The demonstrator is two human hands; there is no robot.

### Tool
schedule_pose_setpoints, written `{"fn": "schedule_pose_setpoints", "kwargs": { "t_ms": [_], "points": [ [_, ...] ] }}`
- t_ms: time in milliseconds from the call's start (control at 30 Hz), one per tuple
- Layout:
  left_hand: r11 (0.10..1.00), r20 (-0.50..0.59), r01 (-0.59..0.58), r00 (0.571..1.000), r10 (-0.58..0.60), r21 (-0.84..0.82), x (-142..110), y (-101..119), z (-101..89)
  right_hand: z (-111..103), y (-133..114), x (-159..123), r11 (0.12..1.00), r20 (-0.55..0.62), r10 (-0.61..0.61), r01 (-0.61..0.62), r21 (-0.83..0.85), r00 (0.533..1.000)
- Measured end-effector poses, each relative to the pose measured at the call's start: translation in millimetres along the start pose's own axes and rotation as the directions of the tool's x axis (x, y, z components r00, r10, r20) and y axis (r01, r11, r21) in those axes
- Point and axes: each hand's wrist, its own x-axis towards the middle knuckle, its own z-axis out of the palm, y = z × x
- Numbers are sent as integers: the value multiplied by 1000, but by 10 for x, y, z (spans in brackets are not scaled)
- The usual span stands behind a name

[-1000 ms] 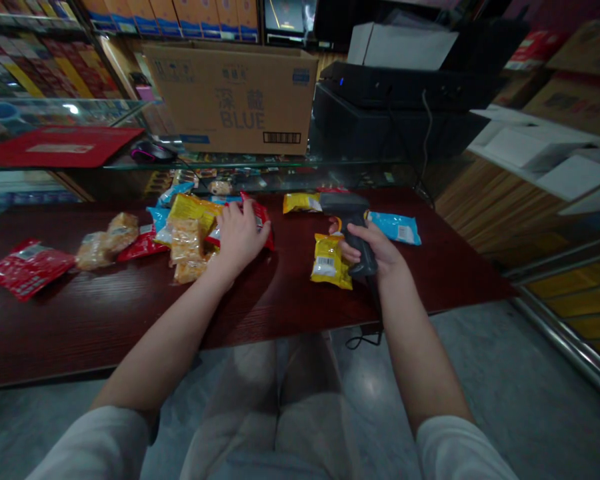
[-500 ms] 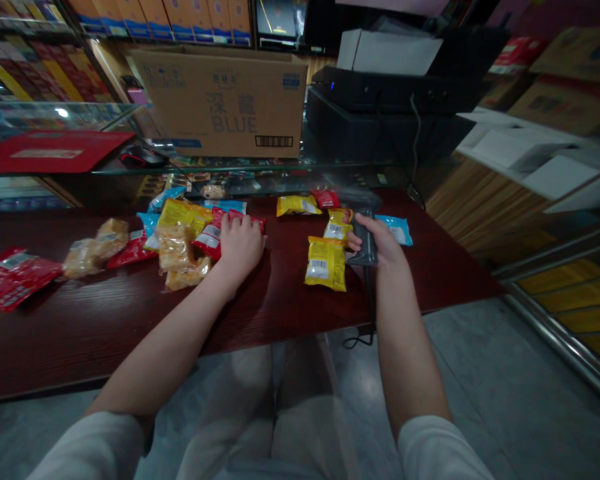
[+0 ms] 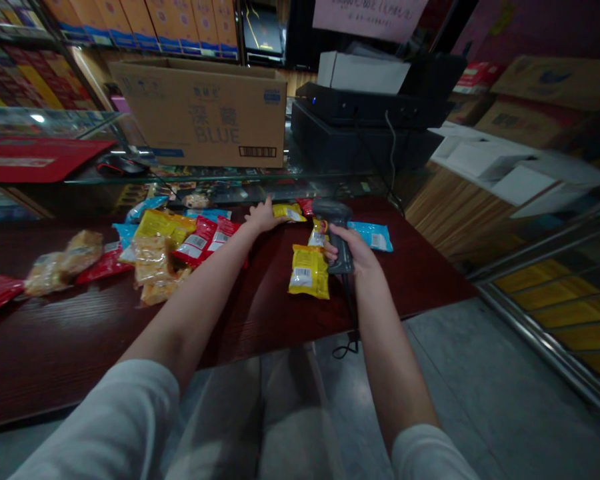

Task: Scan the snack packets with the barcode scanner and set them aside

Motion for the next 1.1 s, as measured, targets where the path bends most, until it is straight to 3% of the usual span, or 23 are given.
{"fn": "schedule_pose_setpoints", "kwargs": {
  "t_ms": [133,367,467,600,700,867,1100],
  "points": [
    [990,74,-69,995,60,120,-98,-8,-71,-6,18,14,1000,20,12,-12,19,1000],
    [974,101,-217,972,211,56,-376,-68,-296,83,-17,-69,999,42,41,-41,4,998],
    [957,9,-289,957,289,35,-609,-110,-439,109,-28,-110,995,84,94,-92,-31,992],
    [898,-237,-436,867,438,64,-952,-239,-581,134,-14,-133,992,120,110,-101,-76,987],
    [894,-343,-437,829,442,97,-1116,-389,-598,152,8,-145,991,174,107,-90,-104,979],
    [903,-400,-423,816,418,82,-1187,-572,-499,155,42,-144,988,208,125,-104,-110,970],
    [882,-410,-464,792,453,79,-1229,-585,-478,140,64,-121,985,221,132,-104,-134,966]
  ]
}}
